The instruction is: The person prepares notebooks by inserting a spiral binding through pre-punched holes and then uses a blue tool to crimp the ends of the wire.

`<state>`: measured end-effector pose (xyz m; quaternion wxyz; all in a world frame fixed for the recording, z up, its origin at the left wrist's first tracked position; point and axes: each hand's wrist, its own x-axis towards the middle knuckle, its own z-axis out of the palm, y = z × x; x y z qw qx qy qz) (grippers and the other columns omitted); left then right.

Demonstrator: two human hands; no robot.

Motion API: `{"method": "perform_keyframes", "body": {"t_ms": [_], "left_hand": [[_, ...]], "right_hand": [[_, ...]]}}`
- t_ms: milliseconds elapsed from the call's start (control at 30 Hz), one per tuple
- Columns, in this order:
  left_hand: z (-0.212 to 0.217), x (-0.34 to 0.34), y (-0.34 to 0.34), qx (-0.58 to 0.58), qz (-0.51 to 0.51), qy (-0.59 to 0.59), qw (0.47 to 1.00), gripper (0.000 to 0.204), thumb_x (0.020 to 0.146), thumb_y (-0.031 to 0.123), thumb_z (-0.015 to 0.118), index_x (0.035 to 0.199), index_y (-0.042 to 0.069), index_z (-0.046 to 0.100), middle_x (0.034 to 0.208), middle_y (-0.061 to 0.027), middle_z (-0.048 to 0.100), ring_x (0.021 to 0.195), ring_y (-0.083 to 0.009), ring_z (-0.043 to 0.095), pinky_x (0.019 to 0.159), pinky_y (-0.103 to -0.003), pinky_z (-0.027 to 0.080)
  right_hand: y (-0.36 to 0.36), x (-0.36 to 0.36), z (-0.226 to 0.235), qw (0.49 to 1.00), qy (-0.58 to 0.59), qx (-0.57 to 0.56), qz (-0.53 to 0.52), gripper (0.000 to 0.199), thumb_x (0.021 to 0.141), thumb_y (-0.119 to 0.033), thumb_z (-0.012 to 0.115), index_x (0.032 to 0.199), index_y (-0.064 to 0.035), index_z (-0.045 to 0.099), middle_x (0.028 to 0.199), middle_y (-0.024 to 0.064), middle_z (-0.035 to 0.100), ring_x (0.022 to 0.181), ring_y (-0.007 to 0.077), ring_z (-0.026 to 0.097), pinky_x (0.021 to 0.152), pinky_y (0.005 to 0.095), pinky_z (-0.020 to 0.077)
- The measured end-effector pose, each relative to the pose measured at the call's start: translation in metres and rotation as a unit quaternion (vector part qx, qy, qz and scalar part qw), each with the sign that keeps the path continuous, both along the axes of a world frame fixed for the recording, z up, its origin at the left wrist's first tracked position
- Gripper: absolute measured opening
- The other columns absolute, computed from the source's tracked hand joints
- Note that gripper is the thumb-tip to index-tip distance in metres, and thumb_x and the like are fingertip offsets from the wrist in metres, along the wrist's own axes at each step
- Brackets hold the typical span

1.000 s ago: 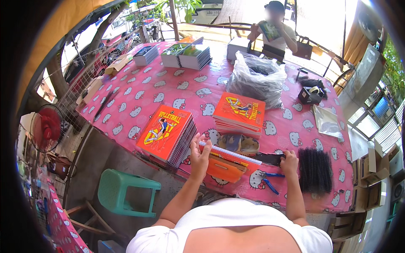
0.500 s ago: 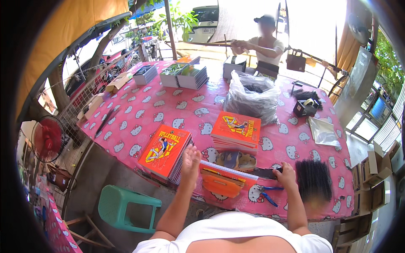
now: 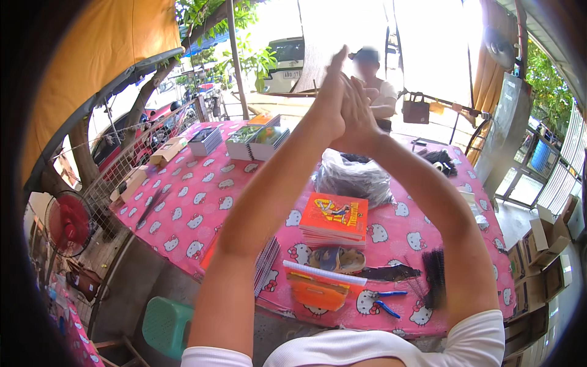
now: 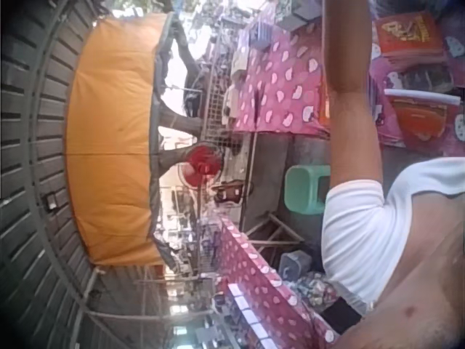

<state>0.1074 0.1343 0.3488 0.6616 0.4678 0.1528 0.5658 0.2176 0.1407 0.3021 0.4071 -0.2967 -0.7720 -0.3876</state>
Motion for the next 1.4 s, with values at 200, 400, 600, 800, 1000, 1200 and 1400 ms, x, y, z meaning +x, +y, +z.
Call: {"method": "perform_keyframes", "body": {"t_ms": [200,400,600,800,1000,1200,1400], "left_hand": [[-0.010,0.014,0.042,0.003,-0.232,-0.019,0.972,0.059,0.088,0.046,0.052,0.105,-0.011,0.051,0.098,-0.0276,0.060,0.098,-0.0361,0.060,0.091,-0.043,0.046],[-0.035,0.066,0.166,-0.075,-0.246,0.002,0.966,0.043,0.094,0.029,0.043,0.111,-0.010,0.051,0.103,-0.0244,0.060,0.096,-0.0346,0.060,0.091,-0.045,0.046],[-0.031,0.102,0.199,-0.024,-0.151,-0.017,0.988,0.020,0.093,0.016,0.043,0.092,0.000,0.055,0.083,-0.0106,0.061,0.079,-0.0243,0.060,0.076,-0.042,0.050],[-0.010,0.116,0.163,-0.088,-0.244,-0.017,0.966,0.017,0.091,0.017,0.049,0.080,0.007,0.056,0.075,-0.0060,0.061,0.072,-0.0216,0.060,0.071,-0.038,0.050],[-0.026,0.113,0.168,-0.101,-0.310,0.003,0.945,0.018,0.091,0.019,0.048,0.081,0.006,0.055,0.074,-0.0052,0.060,0.072,-0.0209,0.060,0.071,-0.037,0.050],[-0.036,0.120,0.141,-0.139,-0.268,-0.022,0.953,0.019,0.091,0.017,0.046,0.076,0.008,0.052,0.070,-0.0048,0.058,0.067,-0.0209,0.059,0.068,-0.036,0.050],[-0.048,0.095,0.151,-0.168,-0.229,-0.076,0.956,0.019,0.089,0.015,0.045,0.071,0.010,0.050,0.066,-0.0044,0.055,0.062,-0.0211,0.056,0.066,-0.037,0.050]], "right_hand": [[0.013,0.014,0.011,0.997,-0.061,0.042,-0.006,0.066,0.066,-0.022,0.069,0.118,0.0090,0.042,0.118,0.0222,0.048,0.116,0.0347,0.046,0.101,0.0436,0.0353],[0.082,0.059,-0.001,0.982,-0.049,-0.077,-0.166,0.051,0.060,-0.015,0.065,0.106,0.0011,0.048,0.098,0.0139,0.060,0.098,0.0272,0.059,0.084,0.0382,0.0468],[0.103,0.074,0.013,0.955,-0.003,-0.183,-0.232,0.045,0.070,-0.016,0.059,0.110,0.0011,0.046,0.101,0.0150,0.062,0.095,0.0253,0.062,0.079,0.0372,0.0504],[0.103,0.103,0.012,0.958,-0.046,-0.086,-0.271,0.047,0.068,-0.018,0.060,0.110,0.0003,0.047,0.097,0.0122,0.062,0.090,0.0239,0.062,0.075,0.0357,0.0511],[0.094,0.109,-0.009,0.982,-0.044,0.014,-0.182,0.032,0.069,-0.016,0.059,0.095,0.0004,0.050,0.084,0.0136,0.061,0.079,0.0283,0.061,0.070,0.0379,0.0500],[0.081,0.109,-0.012,0.957,-0.042,-0.148,-0.245,0.048,0.070,-0.018,0.060,0.111,0.0020,0.046,0.100,0.0156,0.062,0.095,0.0273,0.062,0.081,0.0379,0.0492],[0.083,0.084,-0.013,0.976,-0.043,-0.132,-0.166,0.041,0.068,-0.024,0.062,0.099,-0.0009,0.047,0.083,0.0157,0.062,0.080,0.0326,0.063,0.070,0.0422,0.0502]]}}
